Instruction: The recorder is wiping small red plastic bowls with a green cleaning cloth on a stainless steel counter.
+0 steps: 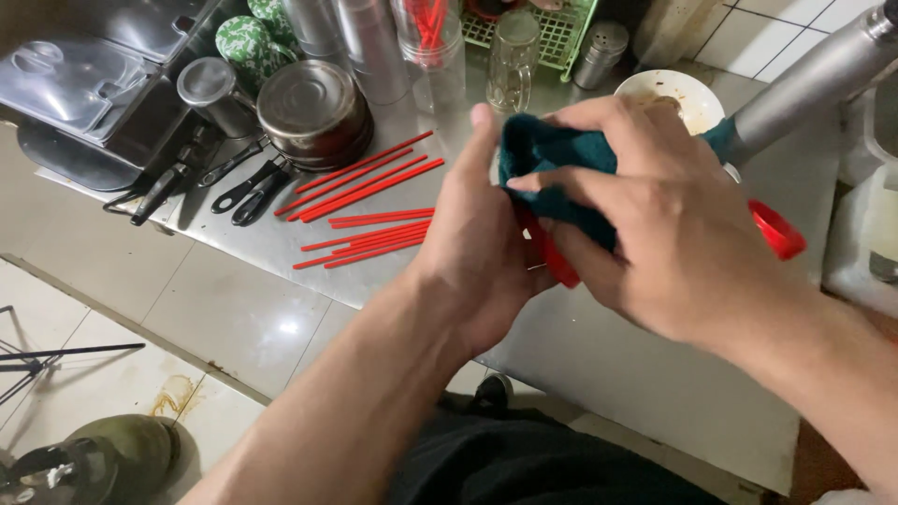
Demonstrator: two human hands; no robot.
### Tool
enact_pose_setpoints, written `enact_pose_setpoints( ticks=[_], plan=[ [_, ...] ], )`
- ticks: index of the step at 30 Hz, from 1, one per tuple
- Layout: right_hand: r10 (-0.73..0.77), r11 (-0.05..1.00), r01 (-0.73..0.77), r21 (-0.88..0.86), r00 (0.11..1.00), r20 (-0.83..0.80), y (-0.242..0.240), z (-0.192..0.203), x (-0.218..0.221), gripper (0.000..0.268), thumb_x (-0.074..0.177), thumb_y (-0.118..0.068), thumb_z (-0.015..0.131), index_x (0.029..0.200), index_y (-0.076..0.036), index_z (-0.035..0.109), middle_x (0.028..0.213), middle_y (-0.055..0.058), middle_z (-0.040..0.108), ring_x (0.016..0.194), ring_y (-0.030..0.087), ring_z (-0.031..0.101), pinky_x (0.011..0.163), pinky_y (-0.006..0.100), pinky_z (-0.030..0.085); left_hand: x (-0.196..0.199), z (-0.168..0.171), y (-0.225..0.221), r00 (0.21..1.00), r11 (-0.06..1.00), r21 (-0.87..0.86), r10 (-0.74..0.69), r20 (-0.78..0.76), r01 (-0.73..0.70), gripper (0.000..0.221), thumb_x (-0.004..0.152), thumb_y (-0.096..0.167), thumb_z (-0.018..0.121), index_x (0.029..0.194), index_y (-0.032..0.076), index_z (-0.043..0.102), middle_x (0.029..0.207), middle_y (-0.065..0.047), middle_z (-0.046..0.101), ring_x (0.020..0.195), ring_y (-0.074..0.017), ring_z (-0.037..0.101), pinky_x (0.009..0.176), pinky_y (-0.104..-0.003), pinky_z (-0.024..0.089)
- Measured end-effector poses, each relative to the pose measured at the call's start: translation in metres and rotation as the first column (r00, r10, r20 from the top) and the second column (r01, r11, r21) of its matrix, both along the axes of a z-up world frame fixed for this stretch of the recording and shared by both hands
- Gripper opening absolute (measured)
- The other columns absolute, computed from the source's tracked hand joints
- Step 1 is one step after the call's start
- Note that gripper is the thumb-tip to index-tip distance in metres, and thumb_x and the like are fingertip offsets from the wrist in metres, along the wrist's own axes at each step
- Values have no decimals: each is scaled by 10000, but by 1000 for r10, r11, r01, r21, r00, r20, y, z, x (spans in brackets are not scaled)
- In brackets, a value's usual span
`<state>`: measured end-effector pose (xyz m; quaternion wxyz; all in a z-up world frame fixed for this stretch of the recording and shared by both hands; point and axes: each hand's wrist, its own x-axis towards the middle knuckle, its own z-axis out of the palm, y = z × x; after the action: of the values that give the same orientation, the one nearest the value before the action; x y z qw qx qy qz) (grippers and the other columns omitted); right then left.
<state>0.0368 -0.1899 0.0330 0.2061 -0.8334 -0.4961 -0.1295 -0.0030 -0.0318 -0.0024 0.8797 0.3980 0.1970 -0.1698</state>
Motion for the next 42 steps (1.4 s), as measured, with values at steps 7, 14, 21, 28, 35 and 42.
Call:
enact_pose_setpoints(
  ticks=[7,14,21,28,35,42],
  plan=[
    [-90,972,120,203,984,-151,-15,-37,-34,281,897,-132,715,1174,-92,745,1341,163,545,1240,314,572,1029,414,475,6,-34,6,937,911,-236,350,4,-339,459,1037,388,413,1288,31,554,1216,-133,669,1071,-249,660,971,-434,544],
    [-164,729,685,8,186,-969,-20,-57,26,259,1023,-238,584,1181,-92,729,1173,168,685,997,221,621,876,399,492,-10,-9,8,987,985,114,137,-78,-128,385,992,373,435,1210,116,622,1136,-93,708,988,-219,665,888,-413,509],
    [-78,990,118,82,918,-388,5,-41,1,204,939,-129,605,1054,-33,744,1234,131,603,1135,283,586,987,389,450,-8,-26,18,984,983,112,-132,-116,145,800,977,720,142,1286,141,599,1131,-80,717,1066,-243,691,905,-468,561],
    [-81,997,82,0,977,-200,34,-29,-14,232,871,-120,640,1068,-61,746,1290,91,619,1173,271,582,1012,408,448,-12,-31,36,991,986,96,-133,-32,135,1040,886,823,23,1369,88,580,1151,-130,675,1086,-269,629,965,-481,525],
    [-163,982,185,42,937,-310,70,-29,-20,200,922,-132,616,1057,-24,716,1268,99,614,1160,281,598,1005,423,454,-15,-23,79,977,971,117,-204,-58,209,1102,862,830,-10,1330,52,614,1219,-167,715,1130,-280,692,994,-449,536],
    [-112,992,115,44,992,-60,115,-21,-37,184,851,-124,649,997,-73,749,1284,89,621,1196,307,575,1031,458,424,-21,-7,119,983,994,-24,-112,-148,110,1019,880,805,22,1335,89,588,1187,-113,696,1111,-254,661,991,-456,523]
  ],
)
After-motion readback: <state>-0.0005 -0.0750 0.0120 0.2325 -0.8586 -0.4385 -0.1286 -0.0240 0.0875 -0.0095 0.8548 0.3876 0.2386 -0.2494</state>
